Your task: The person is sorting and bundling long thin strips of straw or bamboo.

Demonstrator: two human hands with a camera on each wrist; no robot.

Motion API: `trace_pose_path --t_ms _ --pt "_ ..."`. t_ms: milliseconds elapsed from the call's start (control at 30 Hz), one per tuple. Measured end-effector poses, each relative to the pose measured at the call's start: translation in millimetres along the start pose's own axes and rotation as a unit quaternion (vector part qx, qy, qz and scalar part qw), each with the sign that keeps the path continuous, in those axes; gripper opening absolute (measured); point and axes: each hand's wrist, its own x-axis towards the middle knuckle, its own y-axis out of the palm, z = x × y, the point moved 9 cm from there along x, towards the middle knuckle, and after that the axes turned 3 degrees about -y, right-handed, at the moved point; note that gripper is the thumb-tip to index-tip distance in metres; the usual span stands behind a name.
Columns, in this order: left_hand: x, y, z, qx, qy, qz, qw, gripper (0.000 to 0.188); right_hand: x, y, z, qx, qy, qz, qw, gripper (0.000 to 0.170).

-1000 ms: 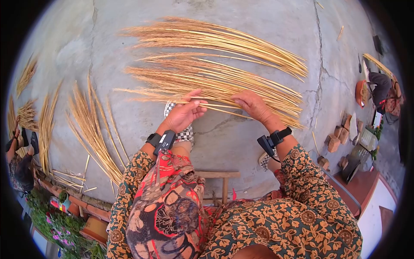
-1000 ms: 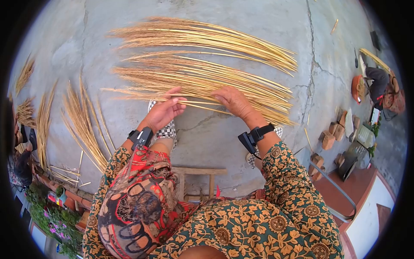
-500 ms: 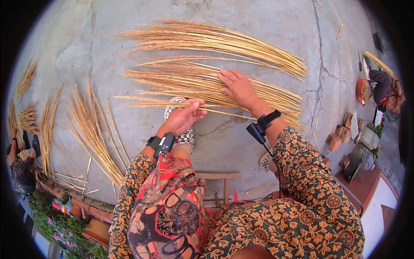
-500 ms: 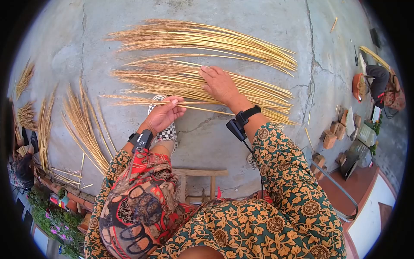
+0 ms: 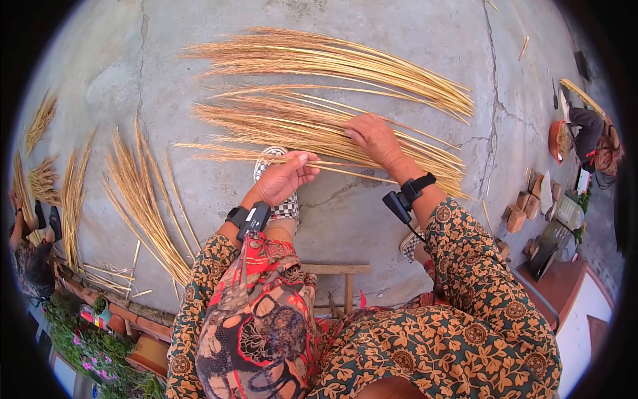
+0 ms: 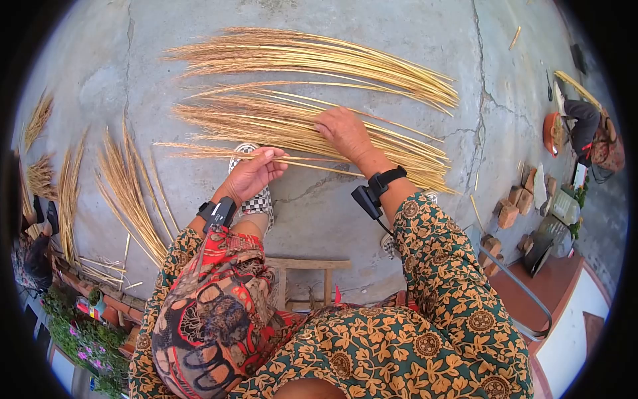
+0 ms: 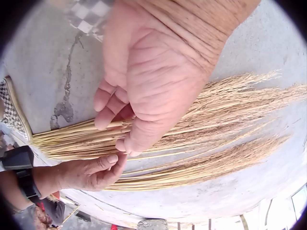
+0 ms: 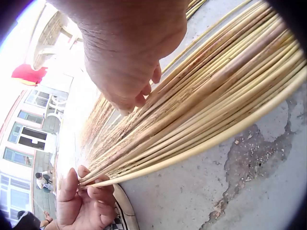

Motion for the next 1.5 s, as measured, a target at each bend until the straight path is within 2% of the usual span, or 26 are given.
trace_pose_path --t_ms 67,167,467,567,767,867,967,1067,1167,1267,1367,1500 --pt "0 1 0 0.000 0.000 0.002 1.000 0.026 9 -8 -18 -0.030 0.076 -0.037 0.996 0.017" --pt "-1 2 -1 0.001 0.001 0.002 1.000 0.026 18 -14 -38 -0.107 0.124 -0.073 0.984 0.012" --pt "-1 2 -1 -0.009 0.001 -0.001 1.000 0.025 21 -2 -40 -0.220 0.098 0.011 0.970 0.008" --pt "-1 1 0 -0.009 0.003 0.002 1.000 0.025 24 11 -48 -0.252 0.122 0.102 0.955 0.012" --pt "-1 0 -1 -0.009 0.003 -0.004 1.000 0.024 23 4 -38 -0.269 0.071 0.061 0.959 0.016" --pt "-1 0 -1 -0.008 0.003 -0.008 1.000 0.023 19 -5 -38 -0.249 0.089 0.055 0.963 0.014" --pt "-1 -2 0 -0.005 0.005 -0.007 1.000 0.022 16 -31 -31 -0.159 0.049 -0.005 0.986 0.012" --pt "-1 -2 0 -0.008 0.008 -0.002 1.000 0.022 1 -43 -44 -0.079 0.097 -0.026 0.992 0.011" --pt "0 1 -5 -0.005 0.012 0.002 1.000 0.023 -15 -50 -52 0.075 0.155 -0.034 0.984 0.012" --pt "-2 3 -5 -0.007 0.014 -0.002 1.000 0.029 -27 -37 -35 0.206 0.176 0.025 0.962 0.013" --pt "-2 7 -8 -0.012 0.014 -0.009 1.000 0.037 -39 -25 -26 0.185 0.232 0.095 0.950 0.014" --pt "-6 11 -8 0.001 0.021 -0.004 1.000 0.044 -39 0 7 0.168 0.161 0.183 0.955 0.017"
